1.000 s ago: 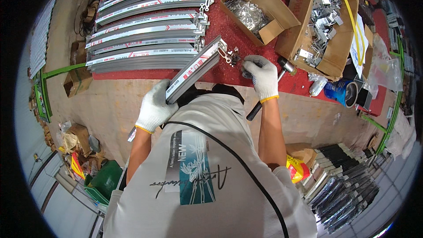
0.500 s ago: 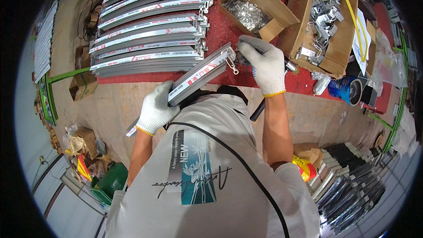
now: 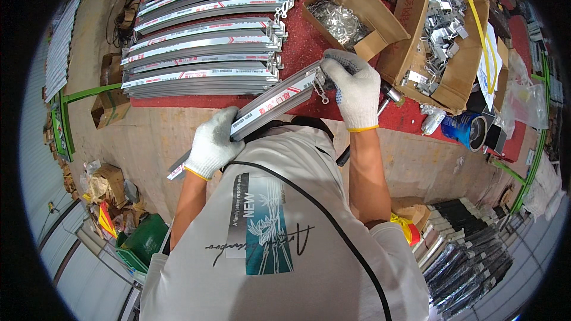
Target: The person repeatedly picks up long silver metal bars from a stack on a red workbench, attaches small metal brackets to the ends, and places the assembled bars back on the stack. The person wears white gloves and uses a hammer to secure the brackets.
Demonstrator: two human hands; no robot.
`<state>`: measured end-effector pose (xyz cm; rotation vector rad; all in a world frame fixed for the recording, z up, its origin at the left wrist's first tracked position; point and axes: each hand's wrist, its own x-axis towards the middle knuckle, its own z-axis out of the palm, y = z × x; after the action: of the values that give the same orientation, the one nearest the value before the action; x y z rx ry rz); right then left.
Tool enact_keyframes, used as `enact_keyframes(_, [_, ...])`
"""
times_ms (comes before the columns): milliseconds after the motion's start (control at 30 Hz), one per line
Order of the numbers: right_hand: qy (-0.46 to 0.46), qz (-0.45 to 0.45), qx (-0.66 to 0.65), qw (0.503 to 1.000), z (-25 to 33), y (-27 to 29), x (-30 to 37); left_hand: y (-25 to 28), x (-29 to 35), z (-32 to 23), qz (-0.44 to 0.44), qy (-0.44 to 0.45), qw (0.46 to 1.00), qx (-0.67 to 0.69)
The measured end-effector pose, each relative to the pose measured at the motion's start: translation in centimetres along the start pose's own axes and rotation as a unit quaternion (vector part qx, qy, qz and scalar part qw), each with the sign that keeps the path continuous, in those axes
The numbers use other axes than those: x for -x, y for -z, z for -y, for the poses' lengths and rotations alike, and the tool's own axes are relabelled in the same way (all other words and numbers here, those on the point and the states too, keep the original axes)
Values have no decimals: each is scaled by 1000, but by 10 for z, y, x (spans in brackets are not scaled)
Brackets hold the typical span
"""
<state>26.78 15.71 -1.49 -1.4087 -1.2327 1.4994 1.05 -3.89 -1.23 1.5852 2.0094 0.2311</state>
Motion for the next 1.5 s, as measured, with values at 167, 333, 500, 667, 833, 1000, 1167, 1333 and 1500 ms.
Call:
enact_keyframes(167, [-10, 18, 21, 1000, -1, 1, 0, -1, -1, 4, -13, -11, 1000, -7])
enact_keyframes(333, [-12, 70, 13, 997, -7, 6, -3, 4, -4, 1, -3, -5, 1000, -28])
enact_keyframes(500, [-58, 91, -61, 992, -11, 11, -5, 10, -5, -1, 1, 0, 1000, -21])
enact_keyframes(667, [-125, 77, -236, 961, -19, 3, -16, 18, -7, 3, 2, 0, 1000, -14])
enact_keyframes(833, [-130, 61, -267, 953, -21, 6, -22, 47, -21, -3, 19, 16, 996, 88])
enact_keyframes(1000, [-111, 104, -198, 968, -9, -6, -18, 120, -57, -6, -43, 35, 992, 114])
enact_keyframes(1167, [62, 185, 35, 980, 19, -38, 5, 174, -122, 1, -114, 97, 940, 306])
enact_keyframes(1333, [188, 248, 172, 934, 52, -74, 23, 190, -165, 4, -193, 91, 877, 430])
enact_keyframes(1500, [210, 304, 256, 893, 60, -98, 33, 172, -180, -2, -243, 106, 761, 592])
